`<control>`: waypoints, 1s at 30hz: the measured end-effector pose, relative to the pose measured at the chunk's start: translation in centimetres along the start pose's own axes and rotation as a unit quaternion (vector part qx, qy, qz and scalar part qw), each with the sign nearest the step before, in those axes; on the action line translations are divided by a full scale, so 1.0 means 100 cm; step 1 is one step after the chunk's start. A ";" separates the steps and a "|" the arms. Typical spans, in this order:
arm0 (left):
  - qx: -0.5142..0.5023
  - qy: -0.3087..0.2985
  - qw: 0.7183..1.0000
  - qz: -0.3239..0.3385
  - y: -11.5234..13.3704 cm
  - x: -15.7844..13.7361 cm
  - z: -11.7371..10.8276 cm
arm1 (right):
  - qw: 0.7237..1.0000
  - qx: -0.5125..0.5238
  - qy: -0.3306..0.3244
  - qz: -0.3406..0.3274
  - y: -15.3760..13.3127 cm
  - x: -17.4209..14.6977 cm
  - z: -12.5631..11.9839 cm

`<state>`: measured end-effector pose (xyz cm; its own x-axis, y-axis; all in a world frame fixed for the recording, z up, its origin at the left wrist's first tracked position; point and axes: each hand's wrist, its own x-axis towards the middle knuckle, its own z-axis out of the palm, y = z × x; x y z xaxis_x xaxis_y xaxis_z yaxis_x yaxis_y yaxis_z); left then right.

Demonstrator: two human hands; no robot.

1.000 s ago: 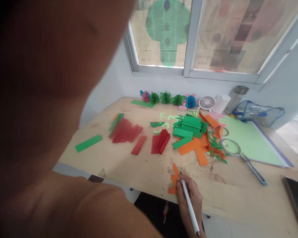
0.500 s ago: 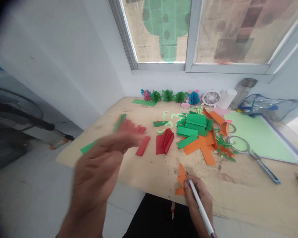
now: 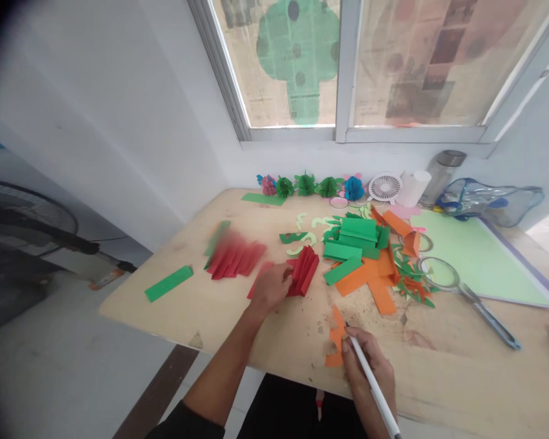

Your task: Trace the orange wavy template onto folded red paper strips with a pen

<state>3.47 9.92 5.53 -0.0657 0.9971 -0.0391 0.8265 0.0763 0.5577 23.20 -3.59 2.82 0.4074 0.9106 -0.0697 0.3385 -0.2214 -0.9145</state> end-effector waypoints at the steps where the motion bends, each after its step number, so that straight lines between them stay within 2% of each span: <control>1: 0.002 0.000 1.000 -0.001 0.001 0.001 0.000 | 1.000 -0.001 0.007 0.001 0.000 0.000 0.001; 5: -0.006 0.004 1.000 -0.003 0.001 0.003 0.001 | 1.000 -0.007 0.008 -0.017 0.004 0.001 0.004; 8: -0.020 0.007 1.000 -0.006 -0.003 0.006 0.005 | 0.999 -0.011 -0.003 -0.053 0.016 0.005 0.004; 11: -0.033 0.005 0.999 -0.011 -0.005 0.010 0.009 | 0.998 -0.024 -0.004 -0.057 0.026 0.007 0.005; 15: -0.046 0.016 0.999 -0.019 -0.005 0.010 0.010 | 0.996 -0.039 0.000 -0.080 0.028 0.007 0.004; 18: -0.054 0.045 0.997 -0.032 -0.005 0.002 0.006 | 0.994 -0.047 -0.001 -0.103 0.025 0.008 0.003; 23: -0.097 0.075 0.992 -0.038 -0.013 -0.017 -0.003 | 0.993 -0.049 0.001 -0.105 0.026 0.008 0.005; 30: -0.251 0.064 0.965 -0.043 -0.030 -0.041 0.003 | 0.994 -0.046 0.012 -0.100 0.016 0.008 0.003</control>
<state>1.40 5.62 3.80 -0.2169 0.9760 -0.0177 0.4417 0.1143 0.8898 23.77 -3.12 1.19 0.3435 0.9315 0.1194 0.4894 -0.0690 -0.8693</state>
